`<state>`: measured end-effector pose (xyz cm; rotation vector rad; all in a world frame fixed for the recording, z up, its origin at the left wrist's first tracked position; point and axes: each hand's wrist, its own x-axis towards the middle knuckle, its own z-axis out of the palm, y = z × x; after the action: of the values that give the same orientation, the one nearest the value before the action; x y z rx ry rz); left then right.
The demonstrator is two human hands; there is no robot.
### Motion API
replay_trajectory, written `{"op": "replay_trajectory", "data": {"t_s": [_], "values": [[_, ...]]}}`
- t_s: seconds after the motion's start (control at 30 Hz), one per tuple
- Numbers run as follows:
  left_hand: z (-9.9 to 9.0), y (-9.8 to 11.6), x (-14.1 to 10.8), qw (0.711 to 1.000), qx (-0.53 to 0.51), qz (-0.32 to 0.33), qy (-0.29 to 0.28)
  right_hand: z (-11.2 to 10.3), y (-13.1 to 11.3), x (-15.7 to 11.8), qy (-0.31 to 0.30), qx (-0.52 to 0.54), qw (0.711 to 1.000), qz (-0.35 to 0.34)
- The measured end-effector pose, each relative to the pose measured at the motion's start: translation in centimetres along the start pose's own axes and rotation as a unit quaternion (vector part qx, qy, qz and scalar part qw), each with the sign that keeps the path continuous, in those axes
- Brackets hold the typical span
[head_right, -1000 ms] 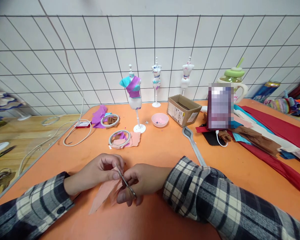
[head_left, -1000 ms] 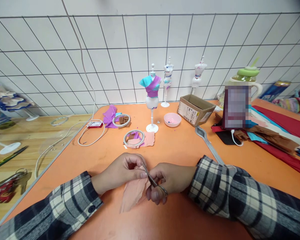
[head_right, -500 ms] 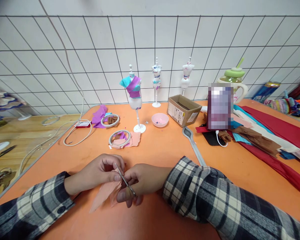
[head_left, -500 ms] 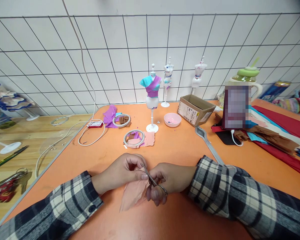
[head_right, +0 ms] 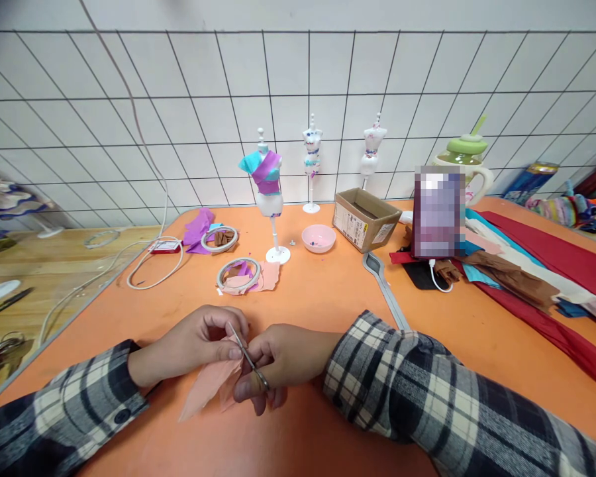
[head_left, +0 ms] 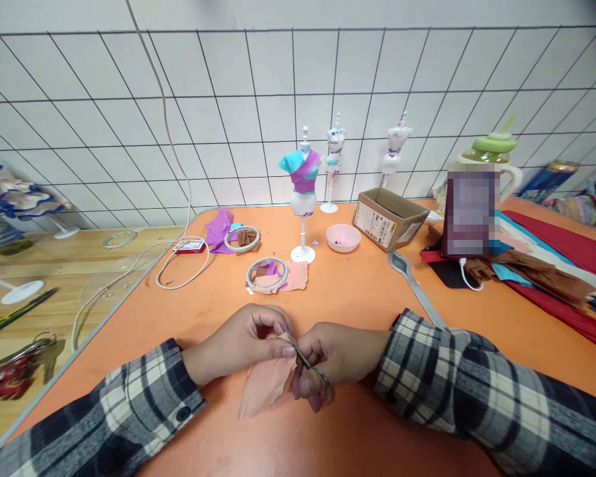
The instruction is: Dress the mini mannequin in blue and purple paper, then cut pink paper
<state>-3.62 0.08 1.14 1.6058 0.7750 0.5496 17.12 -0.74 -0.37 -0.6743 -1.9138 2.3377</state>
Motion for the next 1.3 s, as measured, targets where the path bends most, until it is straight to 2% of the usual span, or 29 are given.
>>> {"op": "replay_trajectory", "data": {"t_s": [0.23, 0.5, 0.57, 0.6, 0.7, 0.77, 0.87, 1.1, 1.3], "values": [[0.0, 0.3, -0.1, 1.000, 0.017, -0.010, 0.010, -0.2, 0.0, -0.2, -0.008, 0.014, 1.000, -0.022], [0.0, 0.1, -0.1, 0.998, 0.032, -0.049, 0.034, 0.0, -0.5, -0.2, 0.039, 0.002, 0.999, 0.012], [-0.2, 0.1, 0.0, 0.995, 0.056, -0.051, 0.072, -0.6, -0.6, -0.6, 0.096, -0.019, 0.995, 0.022], [-0.3, 0.0, 0.1, 0.991, 0.069, -0.054, 0.100, -1.0, -0.7, -0.7, 0.146, -0.038, 0.988, 0.021], [-0.5, -0.2, 0.4, 0.973, 0.108, -0.066, 0.194, -2.0, -0.6, -0.6, 0.330, -0.120, 0.936, -0.029], [-0.4, -0.3, 0.8, 0.965, 0.120, -0.059, 0.226, -2.2, -0.6, 0.0, 0.399, -0.148, 0.901, -0.083], [-0.2, -0.4, 1.1, 0.962, 0.131, -0.043, 0.235, -2.0, -0.5, 1.1, 0.403, -0.163, 0.893, -0.120], [-0.5, -0.4, 1.1, 0.952, 0.171, -0.033, 0.252, -2.8, -0.1, 0.8, 0.402, -0.205, 0.889, -0.076], [-0.4, -0.8, 1.1, 0.951, 0.202, -0.034, 0.232, -2.2, -0.2, 0.8, 0.433, -0.267, 0.852, -0.125]]}}
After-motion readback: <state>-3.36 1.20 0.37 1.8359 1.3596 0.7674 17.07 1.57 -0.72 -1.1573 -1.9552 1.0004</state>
